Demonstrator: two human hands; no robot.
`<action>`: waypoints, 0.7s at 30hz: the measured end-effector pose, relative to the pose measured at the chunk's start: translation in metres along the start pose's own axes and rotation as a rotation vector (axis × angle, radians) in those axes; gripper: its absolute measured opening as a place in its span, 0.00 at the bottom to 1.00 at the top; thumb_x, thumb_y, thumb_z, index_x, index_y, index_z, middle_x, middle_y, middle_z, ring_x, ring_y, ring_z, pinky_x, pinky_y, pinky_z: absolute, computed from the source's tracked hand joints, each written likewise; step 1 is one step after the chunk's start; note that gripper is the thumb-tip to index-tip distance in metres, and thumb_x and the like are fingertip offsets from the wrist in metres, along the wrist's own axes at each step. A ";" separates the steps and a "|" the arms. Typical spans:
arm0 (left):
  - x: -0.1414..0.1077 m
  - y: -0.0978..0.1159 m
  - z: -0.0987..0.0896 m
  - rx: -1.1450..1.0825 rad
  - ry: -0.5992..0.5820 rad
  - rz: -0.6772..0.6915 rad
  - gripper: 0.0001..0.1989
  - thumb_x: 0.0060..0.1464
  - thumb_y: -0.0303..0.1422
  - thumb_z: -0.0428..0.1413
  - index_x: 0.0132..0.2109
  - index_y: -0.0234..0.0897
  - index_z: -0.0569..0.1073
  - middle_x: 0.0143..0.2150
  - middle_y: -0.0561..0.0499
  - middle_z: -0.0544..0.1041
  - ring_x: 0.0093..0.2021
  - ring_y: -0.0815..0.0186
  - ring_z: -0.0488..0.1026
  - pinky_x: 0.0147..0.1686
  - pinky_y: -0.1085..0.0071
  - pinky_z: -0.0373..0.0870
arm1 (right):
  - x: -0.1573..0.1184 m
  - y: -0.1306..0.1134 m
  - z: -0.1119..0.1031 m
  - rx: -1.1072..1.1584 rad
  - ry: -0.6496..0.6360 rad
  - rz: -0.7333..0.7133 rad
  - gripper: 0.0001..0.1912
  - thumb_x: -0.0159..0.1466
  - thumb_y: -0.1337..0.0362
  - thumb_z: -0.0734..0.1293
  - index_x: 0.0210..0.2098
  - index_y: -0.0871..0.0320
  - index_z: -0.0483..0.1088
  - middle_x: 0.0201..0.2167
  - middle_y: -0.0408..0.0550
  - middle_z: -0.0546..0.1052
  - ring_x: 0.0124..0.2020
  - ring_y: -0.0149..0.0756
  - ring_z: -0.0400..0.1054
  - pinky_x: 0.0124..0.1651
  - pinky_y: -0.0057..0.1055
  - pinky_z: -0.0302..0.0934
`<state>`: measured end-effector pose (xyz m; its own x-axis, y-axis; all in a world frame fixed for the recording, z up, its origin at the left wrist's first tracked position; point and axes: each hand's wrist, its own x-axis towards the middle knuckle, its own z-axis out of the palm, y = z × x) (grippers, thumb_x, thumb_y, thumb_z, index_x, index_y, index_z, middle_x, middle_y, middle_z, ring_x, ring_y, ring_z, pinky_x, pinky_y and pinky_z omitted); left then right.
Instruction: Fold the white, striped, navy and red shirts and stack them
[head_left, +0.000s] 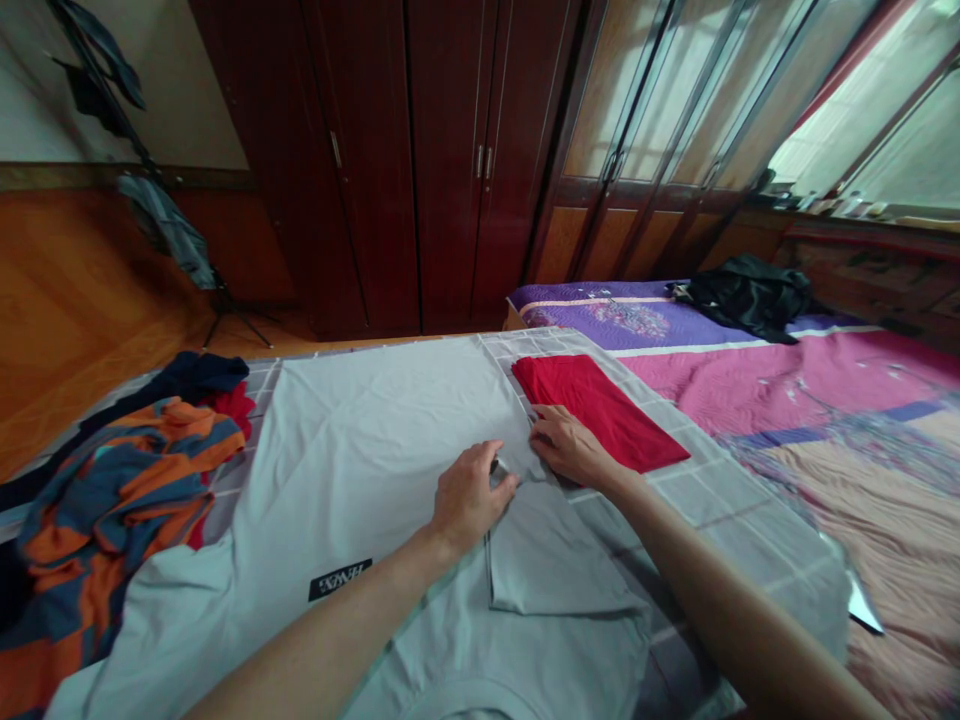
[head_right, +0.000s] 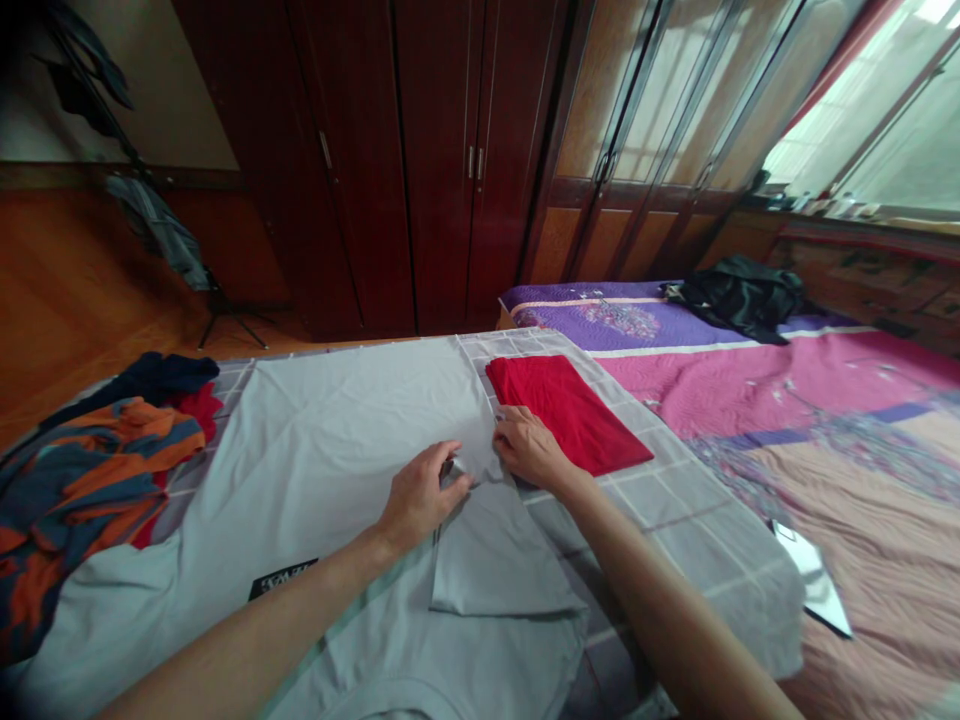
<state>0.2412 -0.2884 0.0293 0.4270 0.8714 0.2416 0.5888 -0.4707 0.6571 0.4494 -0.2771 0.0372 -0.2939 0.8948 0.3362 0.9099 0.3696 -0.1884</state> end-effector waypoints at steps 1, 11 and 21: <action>0.002 -0.002 0.001 0.004 -0.003 -0.017 0.16 0.54 0.31 0.54 0.51 0.40 0.67 0.46 0.49 0.76 0.47 0.62 0.72 0.46 0.69 0.66 | -0.002 0.003 0.004 0.013 0.026 0.012 0.08 0.59 0.72 0.62 0.31 0.58 0.72 0.47 0.54 0.72 0.50 0.42 0.65 0.50 0.38 0.60; 0.004 -0.004 0.001 0.087 0.032 -0.050 0.04 0.57 0.34 0.54 0.39 0.40 0.67 0.35 0.53 0.74 0.36 0.66 0.72 0.34 0.73 0.63 | -0.010 0.014 0.013 0.130 0.135 0.067 0.07 0.61 0.67 0.61 0.32 0.59 0.71 0.46 0.57 0.73 0.51 0.42 0.65 0.51 0.40 0.60; 0.009 -0.012 0.001 0.256 0.063 0.052 0.05 0.55 0.27 0.54 0.32 0.38 0.72 0.40 0.50 0.72 0.44 0.63 0.67 0.43 0.68 0.62 | -0.011 0.021 0.018 0.174 0.199 0.082 0.07 0.61 0.69 0.60 0.28 0.58 0.68 0.46 0.58 0.72 0.52 0.43 0.64 0.51 0.41 0.60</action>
<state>0.2380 -0.2750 0.0228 0.4226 0.8482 0.3194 0.7249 -0.5278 0.4426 0.4666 -0.2749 0.0133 -0.1421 0.8629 0.4850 0.8592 0.3509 -0.3724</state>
